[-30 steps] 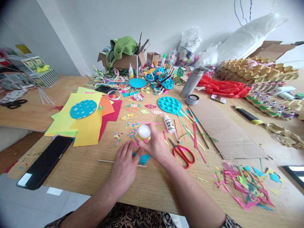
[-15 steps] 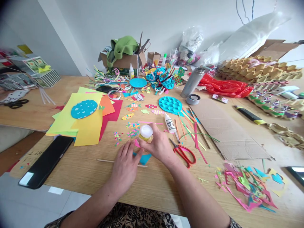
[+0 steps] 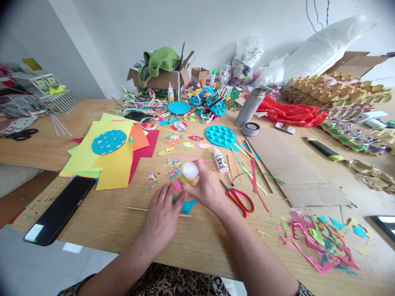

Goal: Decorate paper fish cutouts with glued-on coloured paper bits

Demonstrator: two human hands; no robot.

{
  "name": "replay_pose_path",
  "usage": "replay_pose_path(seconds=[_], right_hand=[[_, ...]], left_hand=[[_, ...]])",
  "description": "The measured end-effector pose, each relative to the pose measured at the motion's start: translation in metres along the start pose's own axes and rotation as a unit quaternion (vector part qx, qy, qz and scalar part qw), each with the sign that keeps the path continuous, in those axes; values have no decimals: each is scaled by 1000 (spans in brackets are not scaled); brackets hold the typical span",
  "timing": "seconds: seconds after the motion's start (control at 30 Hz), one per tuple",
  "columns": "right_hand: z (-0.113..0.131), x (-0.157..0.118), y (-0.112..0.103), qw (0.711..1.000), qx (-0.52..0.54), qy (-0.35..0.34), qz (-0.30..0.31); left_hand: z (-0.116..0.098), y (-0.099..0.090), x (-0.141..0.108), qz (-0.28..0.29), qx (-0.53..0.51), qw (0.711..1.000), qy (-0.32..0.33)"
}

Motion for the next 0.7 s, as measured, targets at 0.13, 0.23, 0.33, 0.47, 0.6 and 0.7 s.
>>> replay_pose_path(seconds=[0.13, 0.23, 0.33, 0.47, 0.6, 0.7], right_hand=[[-4, 0, -10, 999, -21, 6, -47], [-5, 0, -10, 998, -30, 5, -53], [-5, -1, -4, 999, -24, 1, -31], [-6, -1, -3, 999, -22, 2, -26], [-7, -1, -5, 999, -26, 10, -40], [-7, -1, -1, 1000, -10, 18, -21]], left_hand=[[1, 1, 0, 1, 0, 1000, -1], [1, 1, 0, 1, -1, 1000, -1], [1, 2, 0, 4, -3, 1000, -3], [1, 1, 0, 4, -2, 1000, -2], [1, 0, 0, 0, -4, 1000, -5], [1, 0, 0, -1, -7, 1000, -3]])
Point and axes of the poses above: each hand's wrist, its own x-axis towards the middle knuckle, its own y-axis out of the palm, z = x × y, the point moved 10 cm from there along x, towards the middle knuckle, and after that the axes turned 4 degrees about -x, right-handed, at the moved point
